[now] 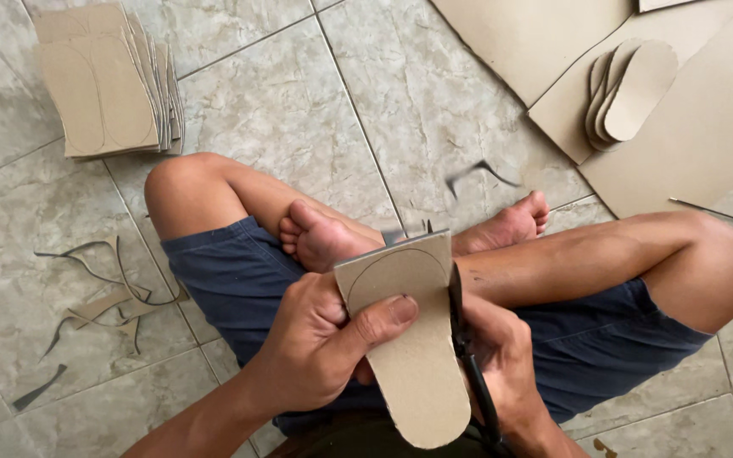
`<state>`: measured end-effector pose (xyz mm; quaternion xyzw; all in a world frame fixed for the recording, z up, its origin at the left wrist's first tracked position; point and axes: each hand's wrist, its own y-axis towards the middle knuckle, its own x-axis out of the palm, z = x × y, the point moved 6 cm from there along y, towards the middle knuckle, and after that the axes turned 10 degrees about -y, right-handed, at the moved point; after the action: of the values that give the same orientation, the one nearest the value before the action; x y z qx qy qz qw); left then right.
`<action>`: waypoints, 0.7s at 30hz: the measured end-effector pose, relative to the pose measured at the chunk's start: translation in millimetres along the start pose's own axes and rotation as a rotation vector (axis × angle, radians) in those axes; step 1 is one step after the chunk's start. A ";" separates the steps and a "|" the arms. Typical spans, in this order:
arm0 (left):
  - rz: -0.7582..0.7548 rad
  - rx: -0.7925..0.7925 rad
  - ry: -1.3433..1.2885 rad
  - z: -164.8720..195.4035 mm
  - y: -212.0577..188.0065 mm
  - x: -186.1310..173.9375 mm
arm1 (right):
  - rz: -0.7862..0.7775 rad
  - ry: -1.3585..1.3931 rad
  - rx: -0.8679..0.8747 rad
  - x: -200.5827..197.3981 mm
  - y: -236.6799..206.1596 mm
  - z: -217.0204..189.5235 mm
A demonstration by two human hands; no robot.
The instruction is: The person sits on the floor and cuts insole shapes out of sheet material using scissors, following drawn outlines. They trim around the outline of each piece, set finished insoles on the floor beside them, and pick up new marked sheets to continue cutting.
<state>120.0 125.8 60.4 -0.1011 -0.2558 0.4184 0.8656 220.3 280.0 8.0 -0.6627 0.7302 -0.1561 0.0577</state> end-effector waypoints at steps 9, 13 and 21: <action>-0.046 -0.077 -0.089 -1.5 0.6 -4.2 | -0.007 -0.270 0.006 -3.1 2.2 -5.9; -0.110 -0.141 -0.072 -2.4 1.9 -0.7 | -0.029 -0.125 0.009 -3.8 4.8 -10.7; -0.236 -0.081 0.060 12.0 8.2 -0.2 | -0.073 -0.238 0.040 -10.7 1.6 -2.8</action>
<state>108.1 130.4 67.4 -0.1176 -0.2566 0.2995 0.9114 219.2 291.0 8.8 -0.7014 0.6903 -0.0929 0.1515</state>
